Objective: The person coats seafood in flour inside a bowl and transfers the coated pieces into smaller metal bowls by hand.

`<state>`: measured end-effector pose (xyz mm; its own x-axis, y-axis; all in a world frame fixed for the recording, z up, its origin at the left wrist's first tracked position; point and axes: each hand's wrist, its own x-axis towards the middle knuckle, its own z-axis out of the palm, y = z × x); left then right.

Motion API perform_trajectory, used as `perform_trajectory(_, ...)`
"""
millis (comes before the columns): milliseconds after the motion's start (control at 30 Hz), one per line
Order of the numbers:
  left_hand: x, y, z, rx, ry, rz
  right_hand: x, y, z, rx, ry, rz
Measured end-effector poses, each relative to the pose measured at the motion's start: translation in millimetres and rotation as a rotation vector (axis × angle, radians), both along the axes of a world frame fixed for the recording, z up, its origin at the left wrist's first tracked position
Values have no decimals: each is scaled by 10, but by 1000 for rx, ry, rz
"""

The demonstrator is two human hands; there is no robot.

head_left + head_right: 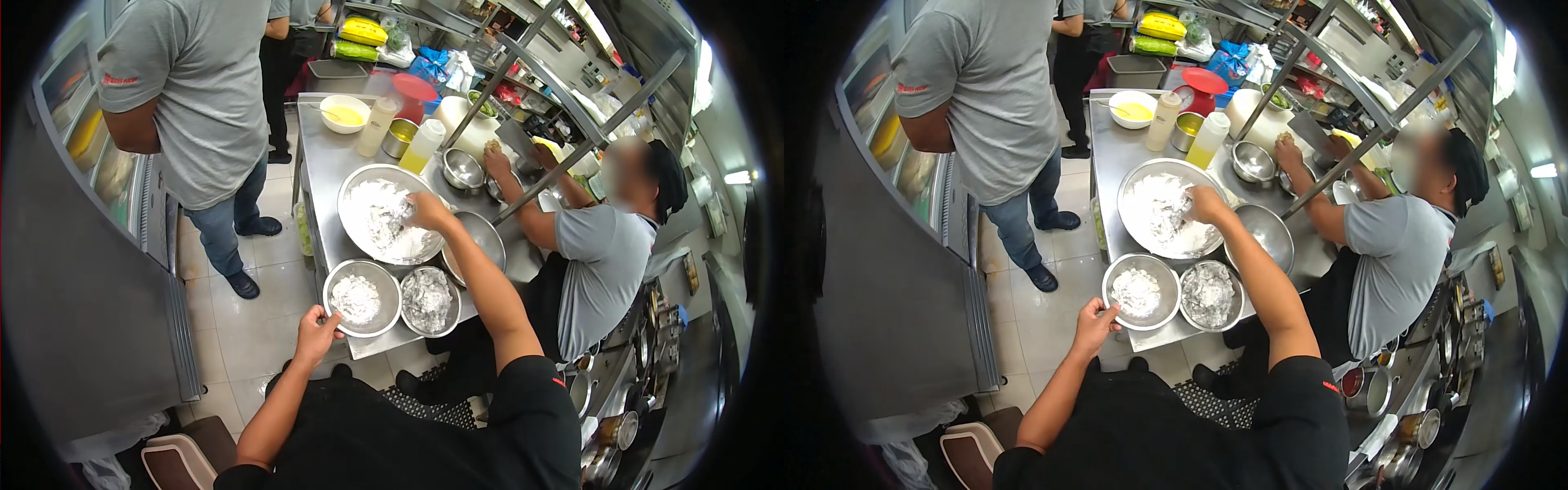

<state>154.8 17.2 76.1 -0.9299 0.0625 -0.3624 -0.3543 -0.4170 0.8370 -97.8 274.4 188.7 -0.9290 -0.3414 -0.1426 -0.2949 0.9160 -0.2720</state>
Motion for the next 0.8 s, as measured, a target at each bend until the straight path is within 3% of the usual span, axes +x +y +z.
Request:
perform_trajectory(133, 4, -1, 16, -9, -1, 7, -36, -302, 306, -42, -89, 59)
perform_trajectory(333, -15, 3, 19, -2, -3, 20, -83, -548, -328, 210, -4, 194)
perform_trajectory(467, 27, -5, 42, 0, -17, 7, -262, -386, -102, 20, -6, 113)
perform_trajectory(533, 11, 3, 56, -2, -28, -13, -284, -297, 130, -112, -178, -142)
perform_trajectory(567, 4, 11, 54, -11, -19, 6, -282, -235, 141, -111, -175, -145)
perform_trajectory(633, -7, 16, 45, -19, -11, 25, -252, -139, 124, -121, 73, -17)
perform_trajectory(667, -13, 11, 39, -17, -6, 23, -167, -154, 232, -121, 73, -17)
perform_trajectory(733, -21, -2, 34, -16, -3, 22, 59, -235, 574, -313, -335, -239)
perform_trajectory(800, -25, -10, 42, 4, -10, 22, -225, 144, 60, -423, -356, -158)
